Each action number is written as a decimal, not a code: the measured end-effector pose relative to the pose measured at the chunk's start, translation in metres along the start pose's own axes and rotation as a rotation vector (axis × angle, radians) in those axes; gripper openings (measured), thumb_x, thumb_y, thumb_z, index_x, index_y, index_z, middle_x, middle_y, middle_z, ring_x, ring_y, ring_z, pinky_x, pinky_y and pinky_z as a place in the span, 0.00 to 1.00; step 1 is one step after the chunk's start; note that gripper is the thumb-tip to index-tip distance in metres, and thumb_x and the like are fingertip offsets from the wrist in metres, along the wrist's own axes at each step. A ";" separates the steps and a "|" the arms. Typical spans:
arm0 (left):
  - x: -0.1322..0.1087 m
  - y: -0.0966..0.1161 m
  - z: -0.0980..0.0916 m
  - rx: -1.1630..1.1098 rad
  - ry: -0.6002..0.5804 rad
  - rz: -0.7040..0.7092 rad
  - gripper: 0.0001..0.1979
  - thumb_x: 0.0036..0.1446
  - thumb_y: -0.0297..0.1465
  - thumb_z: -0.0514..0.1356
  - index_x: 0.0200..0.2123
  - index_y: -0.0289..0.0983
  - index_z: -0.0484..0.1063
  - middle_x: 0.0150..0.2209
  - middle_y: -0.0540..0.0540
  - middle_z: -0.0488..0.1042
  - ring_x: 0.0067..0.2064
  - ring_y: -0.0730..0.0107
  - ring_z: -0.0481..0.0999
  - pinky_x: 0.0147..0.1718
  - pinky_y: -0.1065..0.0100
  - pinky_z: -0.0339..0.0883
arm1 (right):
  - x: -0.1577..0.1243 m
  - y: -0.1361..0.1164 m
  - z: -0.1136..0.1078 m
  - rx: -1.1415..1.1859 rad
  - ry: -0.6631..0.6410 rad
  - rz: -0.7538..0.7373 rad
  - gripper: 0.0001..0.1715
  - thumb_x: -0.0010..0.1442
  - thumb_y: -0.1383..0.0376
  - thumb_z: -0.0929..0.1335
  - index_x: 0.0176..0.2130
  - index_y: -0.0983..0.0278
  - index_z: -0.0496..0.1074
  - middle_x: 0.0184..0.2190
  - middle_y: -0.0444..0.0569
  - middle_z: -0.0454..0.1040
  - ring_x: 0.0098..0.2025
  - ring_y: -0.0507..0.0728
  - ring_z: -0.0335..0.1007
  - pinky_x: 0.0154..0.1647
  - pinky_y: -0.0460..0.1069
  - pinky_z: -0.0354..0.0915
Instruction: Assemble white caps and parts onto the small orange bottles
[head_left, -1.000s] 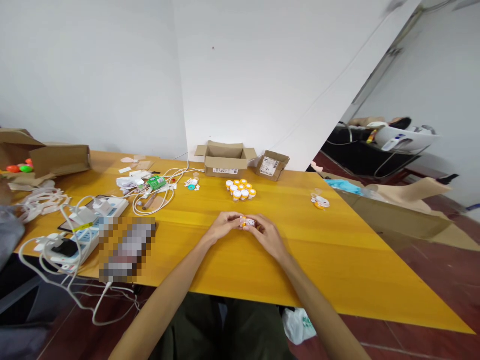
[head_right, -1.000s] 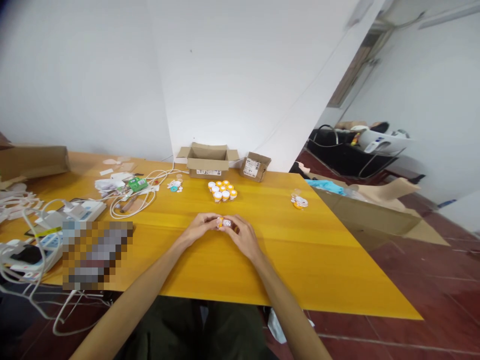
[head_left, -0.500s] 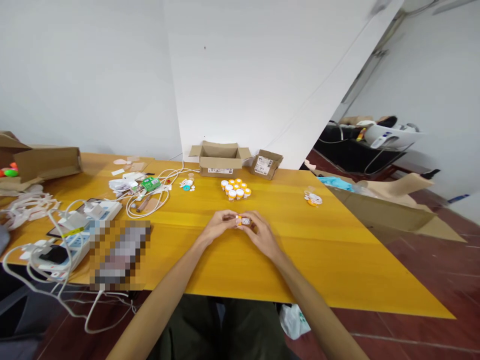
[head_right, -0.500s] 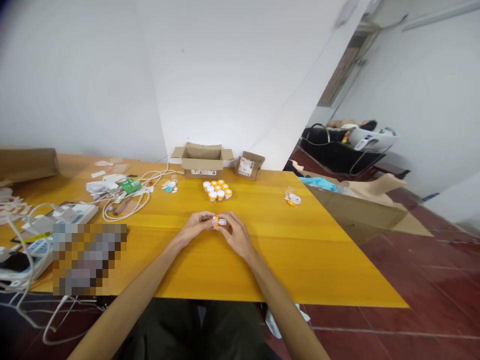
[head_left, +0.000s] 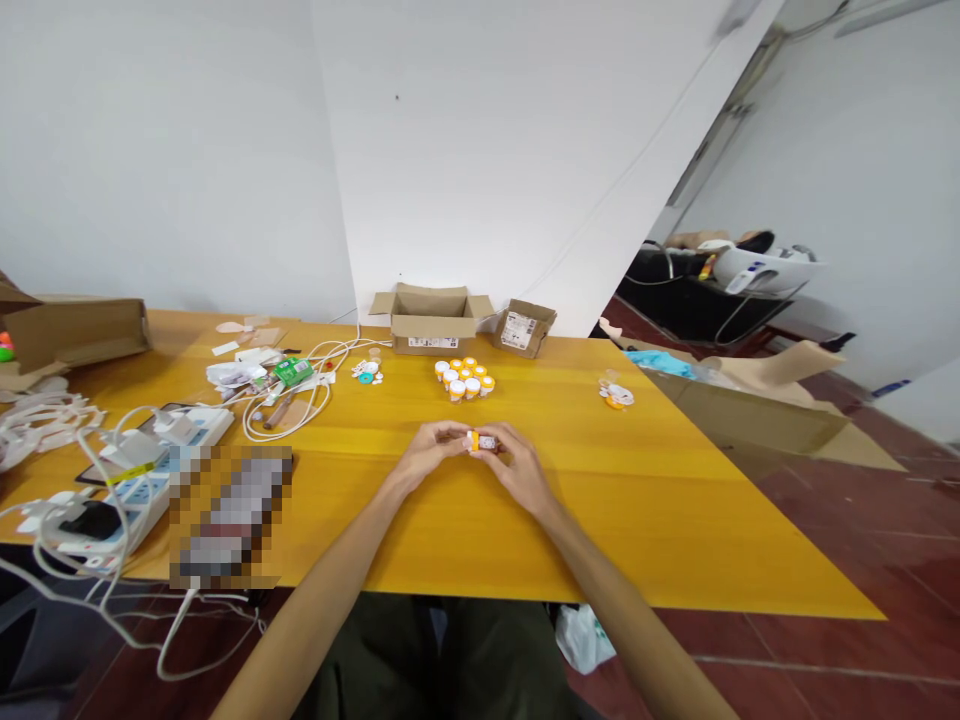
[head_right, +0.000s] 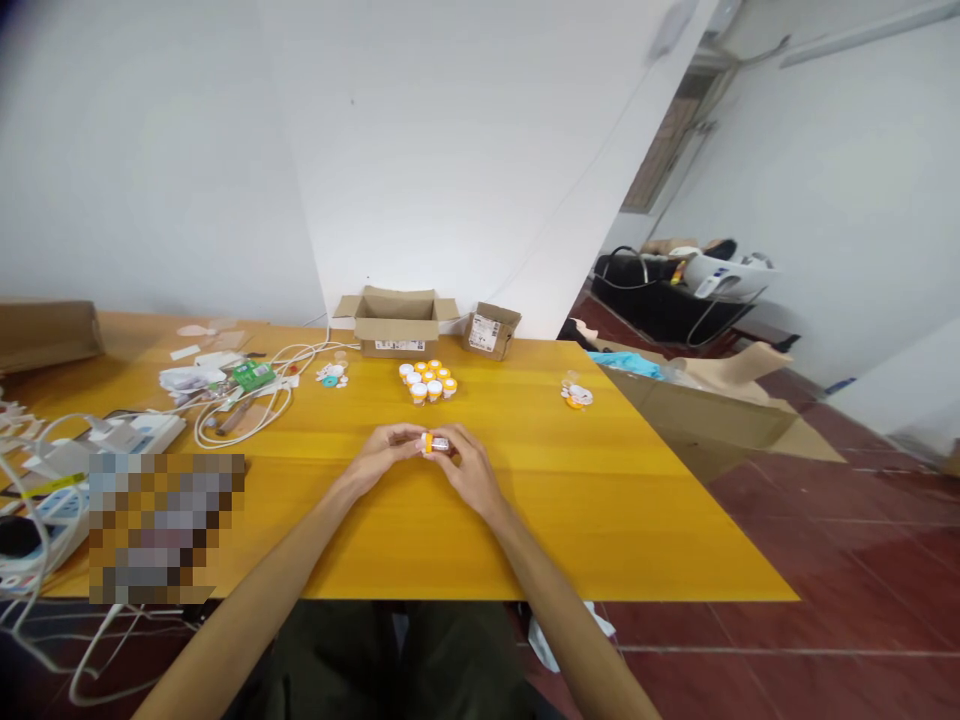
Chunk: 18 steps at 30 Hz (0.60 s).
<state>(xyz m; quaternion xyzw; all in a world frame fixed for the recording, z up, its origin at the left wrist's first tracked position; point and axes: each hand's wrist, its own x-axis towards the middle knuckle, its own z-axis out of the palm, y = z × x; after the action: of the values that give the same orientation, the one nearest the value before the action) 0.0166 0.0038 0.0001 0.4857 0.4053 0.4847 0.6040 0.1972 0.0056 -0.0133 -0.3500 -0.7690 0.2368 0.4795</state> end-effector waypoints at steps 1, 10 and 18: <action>0.000 -0.001 0.000 0.006 0.007 0.003 0.20 0.36 0.39 0.76 0.34 0.37 0.81 0.36 0.46 0.82 0.40 0.64 0.78 0.49 0.63 0.68 | 0.000 0.000 0.000 0.004 -0.001 0.009 0.07 0.62 0.61 0.69 0.41 0.57 0.76 0.36 0.48 0.77 0.37 0.58 0.74 0.36 0.51 0.72; 0.001 -0.005 -0.002 0.025 0.000 0.016 0.18 0.37 0.37 0.76 0.33 0.37 0.80 0.34 0.46 0.81 0.38 0.65 0.78 0.48 0.62 0.69 | -0.001 -0.003 -0.001 0.032 -0.014 0.069 0.07 0.60 0.61 0.70 0.40 0.58 0.77 0.36 0.48 0.78 0.37 0.58 0.75 0.37 0.52 0.72; 0.001 -0.004 -0.003 0.051 -0.004 0.009 0.18 0.37 0.39 0.75 0.33 0.37 0.80 0.35 0.46 0.81 0.40 0.64 0.78 0.48 0.63 0.68 | -0.001 -0.003 -0.002 0.022 -0.029 0.039 0.08 0.61 0.61 0.69 0.41 0.58 0.77 0.38 0.48 0.78 0.40 0.58 0.75 0.40 0.52 0.72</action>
<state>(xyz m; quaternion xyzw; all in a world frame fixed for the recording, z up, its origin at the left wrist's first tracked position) 0.0146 0.0049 -0.0042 0.5037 0.4143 0.4759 0.5900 0.1980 0.0028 -0.0111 -0.3564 -0.7664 0.2596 0.4672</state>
